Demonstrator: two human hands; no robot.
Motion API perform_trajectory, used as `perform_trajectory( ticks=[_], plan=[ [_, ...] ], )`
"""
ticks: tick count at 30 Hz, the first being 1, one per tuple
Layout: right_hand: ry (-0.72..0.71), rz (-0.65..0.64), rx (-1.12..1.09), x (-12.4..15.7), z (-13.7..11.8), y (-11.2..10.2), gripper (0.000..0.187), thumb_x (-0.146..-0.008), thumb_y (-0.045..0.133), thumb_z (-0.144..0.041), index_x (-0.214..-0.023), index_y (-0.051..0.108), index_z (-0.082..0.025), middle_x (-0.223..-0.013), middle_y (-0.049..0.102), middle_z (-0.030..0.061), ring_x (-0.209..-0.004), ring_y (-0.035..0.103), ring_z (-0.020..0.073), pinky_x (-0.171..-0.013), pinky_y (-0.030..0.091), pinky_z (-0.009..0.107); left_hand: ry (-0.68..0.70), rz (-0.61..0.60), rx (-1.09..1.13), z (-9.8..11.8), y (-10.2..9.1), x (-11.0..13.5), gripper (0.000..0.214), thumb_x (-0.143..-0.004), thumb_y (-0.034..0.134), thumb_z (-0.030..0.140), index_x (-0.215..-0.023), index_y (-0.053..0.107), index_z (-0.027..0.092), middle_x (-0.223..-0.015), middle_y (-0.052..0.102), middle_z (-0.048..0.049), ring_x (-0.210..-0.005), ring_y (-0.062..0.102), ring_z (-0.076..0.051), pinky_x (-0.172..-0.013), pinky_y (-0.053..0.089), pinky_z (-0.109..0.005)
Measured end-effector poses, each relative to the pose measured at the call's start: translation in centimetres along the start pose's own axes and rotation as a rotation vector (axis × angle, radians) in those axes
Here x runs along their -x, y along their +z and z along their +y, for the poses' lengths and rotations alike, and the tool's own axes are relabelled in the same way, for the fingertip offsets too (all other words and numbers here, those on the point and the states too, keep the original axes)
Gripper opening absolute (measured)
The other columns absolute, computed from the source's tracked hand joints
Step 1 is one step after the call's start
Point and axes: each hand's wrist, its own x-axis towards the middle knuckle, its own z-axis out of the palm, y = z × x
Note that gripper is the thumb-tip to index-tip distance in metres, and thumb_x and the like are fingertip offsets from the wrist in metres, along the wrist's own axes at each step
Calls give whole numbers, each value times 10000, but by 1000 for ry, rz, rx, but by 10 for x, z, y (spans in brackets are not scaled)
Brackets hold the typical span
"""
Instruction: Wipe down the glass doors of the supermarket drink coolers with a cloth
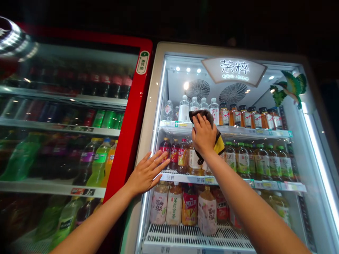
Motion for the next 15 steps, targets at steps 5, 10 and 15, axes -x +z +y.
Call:
perform_trajectory(
  ticks=[5, 10, 15],
  plan=[
    [-243, -183, -90, 21, -45, 4, 566, -938, 449, -187, -1493, 477, -296, -1582, 457, 50, -1422, 442, 290, -1183, 254, 565, -7, 5, 13, 0, 1, -1, 714, -991, 493, 379, -1620, 166, 298, -1654, 331, -3, -1541, 272, -226, -1285, 153, -453],
    [-99, -78, -165, -15, -12, 0, 419, -955, 406, -190, -1307, 633, -215, -1468, 565, 117, -1382, 481, 285, -1137, 371, 509, 1, 17, 6, -2, 1, -1, 713, -993, 493, 393, -1621, 170, 293, -1656, 324, -9, -1540, 275, -222, -1286, 144, -438],
    [20, 30, -116, 21, 24, -16, 441, -945, 472, -239, -1360, 622, -249, -1361, 638, 132, -1299, 551, 324, -1123, 377, 574, -6, 34, 11, -1, 2, -1, 705, -995, 493, 389, -1619, 179, 295, -1653, 332, -3, -1542, 269, -211, -1288, 124, -432]
  ],
)
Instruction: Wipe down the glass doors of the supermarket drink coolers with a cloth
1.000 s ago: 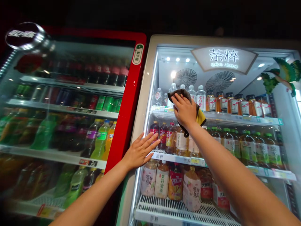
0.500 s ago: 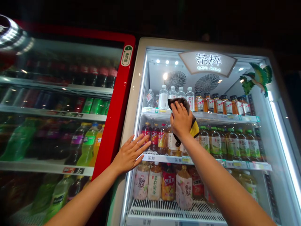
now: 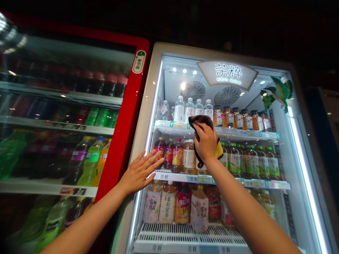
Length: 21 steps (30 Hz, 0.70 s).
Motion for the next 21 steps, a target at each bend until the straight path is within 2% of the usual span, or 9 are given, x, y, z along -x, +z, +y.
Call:
perform_trajectory(
  ticks=[2, 4, 7, 9, 11, 14, 16, 18, 21],
  plan=[
    [-81, -58, 40, 23, -7, -3, 512, -947, 466, -218, -1451, 543, -269, -1453, 587, 111, -1366, 502, 325, -1166, 305, 612, -2, -1, 5, 0, 1, 0, 703, -994, 495, 391, -1618, 183, 304, -1652, 336, 4, -1544, 264, -208, -1287, 129, -432],
    [-199, -152, 43, 30, -18, -1, 541, -955, 445, -188, -1487, 502, -269, -1515, 536, 87, -1402, 473, 301, -1187, 285, 594, 0, 2, 7, 0, 1, 0, 715, -988, 505, 394, -1619, 179, 307, -1651, 340, 2, -1544, 265, -211, -1287, 134, -436],
    [-292, -234, 20, 9, -21, 3, 542, -957, 413, -145, -1468, 524, -289, -1527, 529, 52, -1407, 473, 269, -1187, 310, 562, 0, 9, 5, -1, 1, -1, 751, -976, 528, 390, -1623, 156, 312, -1649, 346, -5, -1541, 272, -216, -1286, 149, -439],
    [-234, -217, 44, -10, -11, 3, 530, -952, 427, -153, -1444, 549, -308, -1532, 522, 51, -1415, 461, 286, -1179, 304, 604, 0, 7, 5, -3, 1, -1, 764, -972, 533, 387, -1625, 141, 318, -1649, 345, -3, -1540, 276, -213, -1285, 162, -435],
    [-93, -150, 98, -16, 2, 0, 493, -961, 454, -211, -1432, 558, -313, -1545, 503, 73, -1432, 436, 322, -1161, 277, 679, -2, 3, 4, -3, 1, 0, 768, -971, 535, 386, -1624, 136, 323, -1650, 342, 1, -1540, 278, -208, -1283, 174, -435],
    [76, -54, 165, 2, 11, -5, 493, -982, 452, -288, -1472, 510, -294, -1567, 466, 117, -1450, 406, 354, -1135, 260, 729, -20, 16, 1, 0, 2, 0, 762, -969, 544, 385, -1622, 155, 328, -1641, 362, 2, -1534, 293, -205, -1287, 171, -437],
    [21, -99, 164, 19, 6, -7, 525, -984, 432, -262, -1508, 463, -284, -1583, 443, 123, -1449, 410, 338, -1151, 259, 699, -52, 43, 3, 7, 3, -4, 758, -971, 540, 385, -1624, 160, 314, -1632, 381, -12, -1529, 305, -213, -1296, 148, -447],
    [-98, -198, 140, 25, -1, -6, 556, -974, 421, -212, -1523, 441, -296, -1594, 432, 99, -1443, 422, 311, -1176, 246, 662, -86, 71, 6, 16, 5, -13, 771, -975, 528, 376, -1631, 135, 277, -1627, 389, -34, -1526, 312, -224, -1302, 128, -458],
    [-175, -275, 115, 8, 1, -5, 578, -954, 421, -172, -1507, 464, -334, -1589, 446, 55, -1440, 427, 296, -1188, 238, 645, -63, 75, 8, 32, 8, -35, 786, -973, 515, 350, -1635, 106, 240, -1632, 383, -45, -1535, 289, -226, -1303, 106, -462]
  ],
)
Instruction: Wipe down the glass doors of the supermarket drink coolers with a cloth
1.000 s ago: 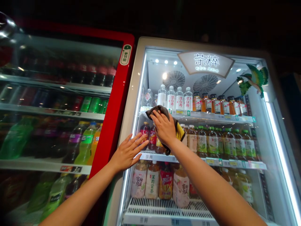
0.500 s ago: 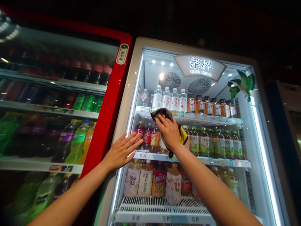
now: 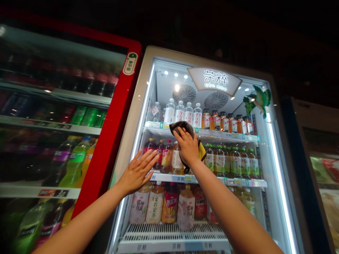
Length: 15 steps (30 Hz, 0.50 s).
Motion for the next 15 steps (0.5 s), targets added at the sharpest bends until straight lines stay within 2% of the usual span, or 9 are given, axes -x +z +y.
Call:
perform_trajectory(
  ticks=[2, 4, 6, 8, 10, 12, 15],
  plan=[
    [34, 27, -5, -11, 16, -4, 579, -939, 426, -159, -1486, 497, -336, -1569, 475, 52, -1431, 439, 298, -1185, 252, 642, 57, -34, 1, 12, 3, -16, 791, -956, 533, 351, -1632, 137, 240, -1648, 352, -41, -1549, 250, -229, -1301, 90, -467],
    [108, 104, -15, -10, 33, -7, 589, -921, 430, -145, -1476, 517, -322, -1543, 508, 69, -1417, 458, 302, -1169, 290, 634, 92, -77, 2, 24, 5, -29, 793, -932, 561, 361, -1622, 193, 229, -1668, 307, -46, -1561, 212, -236, -1297, 79, -472],
    [188, 199, -16, 4, 43, -6, 624, -900, 431, -128, -1490, 504, -320, -1539, 510, 88, -1420, 458, 318, -1134, 333, 644, 80, -98, 4, 35, 7, -36, 768, -926, 567, 369, -1607, 246, 218, -1679, 279, -51, -1567, 192, -235, -1295, 70, -471],
    [186, 230, 1, 22, 42, -5, 676, -879, 434, -100, -1510, 473, -338, -1564, 476, 89, -1437, 438, 332, -1103, 360, 654, 45, -84, 6, 45, 11, -42, 719, -941, 546, 377, -1592, 289, 215, -1680, 277, -50, -1569, 184, -232, -1297, 51, -464],
    [74, 167, 18, 32, 36, -4, 695, -873, 438, -77, -1505, 475, -364, -1584, 451, 67, -1445, 430, 319, -1100, 373, 626, 29, -51, 3, 55, 15, -48, 671, -959, 516, 378, -1579, 322, 208, -1675, 289, -53, -1568, 187, -233, -1298, 14, -463],
    [-47, 77, 27, 28, 35, -7, 662, -886, 443, -73, -1469, 517, -379, -1576, 465, 40, -1433, 448, 290, -1108, 382, 578, 37, -21, -1, 65, 21, -58, 633, -973, 490, 372, -1566, 350, 197, -1669, 303, -54, -1564, 202, -237, -1296, -27, -467],
    [-50, 27, 52, 10, 54, -15, 609, -904, 435, -77, -1427, 566, -361, -1558, 491, 32, -1420, 464, 273, -1132, 366, 562, 24, 5, 1, 81, 31, -77, 591, -992, 457, 372, -1554, 377, 205, -1665, 313, -42, -1559, 223, -240, -1295, -55, -477]
  ],
)
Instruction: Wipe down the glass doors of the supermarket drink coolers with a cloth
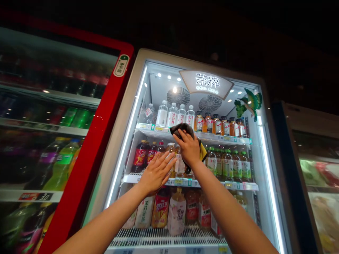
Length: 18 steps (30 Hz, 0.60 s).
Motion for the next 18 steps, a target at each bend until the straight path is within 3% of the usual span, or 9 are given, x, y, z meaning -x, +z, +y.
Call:
perform_trajectory(
  ticks=[3, 6, 9, 13, 15, 18],
  plan=[
    [186, 57, 30, 4, 30, -7, 598, -906, 423, -82, -1436, 565, -318, -1557, 489, 70, -1428, 455, 293, -1132, 361, 598, -23, 23, 13, 16, 8, -14, 579, -1002, 438, 381, -1552, 382, 210, -1665, 311, -36, -1560, 220, -244, -1295, -61, -493],
    [330, 106, 46, 36, 41, -9, 612, -900, 420, -93, -1461, 540, -305, -1557, 485, 98, -1441, 437, 320, -1083, 402, 624, -37, 38, 25, 29, 15, -19, 595, -998, 441, 381, -1563, 365, 210, -1664, 308, -35, -1564, 205, -240, -1299, -50, -493],
    [208, 31, 24, 58, 36, -10, 647, -877, 442, -83, -1472, 527, -322, -1575, 462, 83, -1447, 427, 322, -1092, 390, 625, -39, 44, 39, 40, 23, -24, 607, -994, 447, 381, -1567, 358, 200, -1662, 308, -46, -1559, 224, -240, -1300, -55, -481],
    [53, -62, -11, 45, 49, -15, 628, -885, 450, -77, -1449, 552, -335, -1580, 461, 48, -1446, 430, 288, -1118, 392, 562, -93, 31, 52, 59, 33, -38, 621, -1007, 422, 400, -1578, 329, 175, -1670, 274, -61, -1558, 222, -245, -1301, -41, -482],
    [124, -34, -7, 41, 65, -18, 621, -893, 436, -69, -1450, 554, -318, -1574, 471, 53, -1448, 428, 272, -1133, 389, 532, -140, 12, 64, 70, 36, -43, 650, -1012, 405, 413, -1591, 288, 144, -1677, 244, -78, -1567, 190, -240, -1306, 2, -483],
    [354, 66, 25, 62, 79, -18, 619, -903, 416, -77, -1471, 530, -294, -1569, 473, 78, -1458, 411, 283, -1140, 374, 556, -200, 2, 79, 83, 40, -46, 702, -1013, 398, 406, -1612, 192, 104, -1680, 212, -98, -1573, 159, -222, -1311, 60, -461]
  ],
)
